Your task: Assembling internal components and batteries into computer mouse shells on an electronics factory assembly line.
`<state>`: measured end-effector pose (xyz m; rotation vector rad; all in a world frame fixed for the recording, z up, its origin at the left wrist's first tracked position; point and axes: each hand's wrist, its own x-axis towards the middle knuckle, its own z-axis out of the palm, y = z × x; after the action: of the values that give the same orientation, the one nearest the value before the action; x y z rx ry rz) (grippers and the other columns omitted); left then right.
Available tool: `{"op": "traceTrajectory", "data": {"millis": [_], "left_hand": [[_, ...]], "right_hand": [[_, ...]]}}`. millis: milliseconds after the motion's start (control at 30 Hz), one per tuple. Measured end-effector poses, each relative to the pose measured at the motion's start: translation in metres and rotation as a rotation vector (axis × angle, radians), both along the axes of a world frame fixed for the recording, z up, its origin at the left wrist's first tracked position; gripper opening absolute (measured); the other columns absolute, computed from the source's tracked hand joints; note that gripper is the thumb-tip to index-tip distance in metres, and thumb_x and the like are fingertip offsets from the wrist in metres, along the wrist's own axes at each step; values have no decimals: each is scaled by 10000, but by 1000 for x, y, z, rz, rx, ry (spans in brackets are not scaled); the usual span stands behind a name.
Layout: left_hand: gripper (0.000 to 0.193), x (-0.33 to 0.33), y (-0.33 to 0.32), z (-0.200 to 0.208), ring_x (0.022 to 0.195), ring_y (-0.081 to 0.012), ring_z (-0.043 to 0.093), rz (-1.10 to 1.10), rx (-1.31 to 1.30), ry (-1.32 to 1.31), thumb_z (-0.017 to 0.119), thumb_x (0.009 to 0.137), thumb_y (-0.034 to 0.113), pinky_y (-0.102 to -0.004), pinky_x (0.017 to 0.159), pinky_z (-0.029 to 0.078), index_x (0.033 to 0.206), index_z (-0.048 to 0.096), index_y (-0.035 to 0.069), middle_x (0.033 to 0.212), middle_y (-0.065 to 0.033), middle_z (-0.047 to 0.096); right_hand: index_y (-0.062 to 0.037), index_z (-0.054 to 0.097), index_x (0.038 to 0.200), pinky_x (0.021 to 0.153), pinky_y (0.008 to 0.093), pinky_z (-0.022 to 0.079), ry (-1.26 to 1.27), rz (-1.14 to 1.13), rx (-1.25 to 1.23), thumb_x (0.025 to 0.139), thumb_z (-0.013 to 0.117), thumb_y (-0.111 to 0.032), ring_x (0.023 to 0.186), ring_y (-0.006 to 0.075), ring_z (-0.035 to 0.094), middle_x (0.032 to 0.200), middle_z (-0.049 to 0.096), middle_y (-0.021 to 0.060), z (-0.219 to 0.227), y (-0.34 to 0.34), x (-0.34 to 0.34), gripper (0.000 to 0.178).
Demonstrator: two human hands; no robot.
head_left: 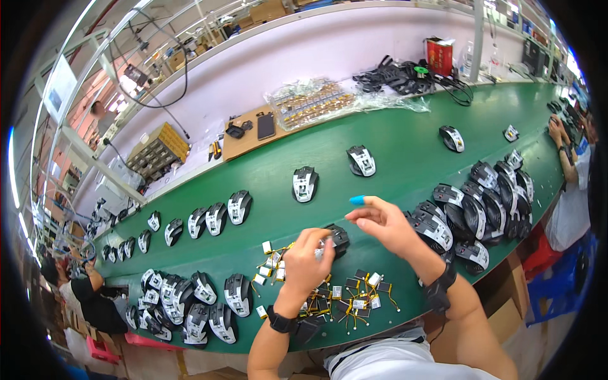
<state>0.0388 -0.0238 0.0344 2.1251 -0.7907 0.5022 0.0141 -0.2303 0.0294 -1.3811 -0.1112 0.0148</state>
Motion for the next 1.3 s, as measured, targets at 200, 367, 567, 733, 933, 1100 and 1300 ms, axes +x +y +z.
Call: {"op": "traceTrajectory", "data": {"millis": [200,367,567,733,933,1100,1300], "left_hand": [[80,6,31,-19,625,-152,625,73,-112,74,626,799,18,-256,506,465,874,652,24,862,-87,653],[80,12,41,-22,605,-159,612,70,-145,-34,617,796,9,-267,502,469,866,654,22,817,-82,648],[84,31,79,-25,615,-141,601,233,-266,-21,601,845,33,-249,521,464,908,648,1,781,-74,637],[317,36,91,-14,781,-203,665,75,-782,568,530,960,219,-264,647,522,1172,580,-13,954,-115,652],[640,38,110,-31,1129,-220,571,-402,-1184,835,451,944,531,-411,930,492,1349,412,37,1283,-88,542],[559,47,127,-14,1030,-328,628,-308,-1416,562,441,918,425,-407,801,557,1282,478,2,1206,-170,593],[556,57,158,-28,1026,-366,625,-264,-1647,562,454,908,437,-399,750,591,1233,505,-11,1187,-188,603]], "right_hand": [[-28,541,1188,852,432,504,-140,-219,-1182,744,667,-357,981,384,620,1056,643,199,31,-22,85,566],[-81,439,1351,880,436,486,178,-452,-1451,748,677,-392,1049,385,590,1140,597,232,-17,-54,156,719],[-136,469,1346,909,426,486,116,-450,-1365,741,698,-407,1065,340,597,1161,619,180,-50,-66,168,701],[-42,502,1306,865,409,494,-353,-397,-745,725,757,-371,991,368,630,1175,618,214,-7,2,135,715],[-6,424,1332,952,423,434,-644,85,-919,694,804,-308,1095,369,551,1171,590,204,46,145,60,802],[-79,547,1178,813,368,511,-754,13,-636,729,743,-116,1008,304,607,1258,546,137,32,155,74,491],[-90,625,867,746,413,495,-985,359,-1101,693,649,-73,863,289,600,855,612,72,-16,178,73,177]]}}
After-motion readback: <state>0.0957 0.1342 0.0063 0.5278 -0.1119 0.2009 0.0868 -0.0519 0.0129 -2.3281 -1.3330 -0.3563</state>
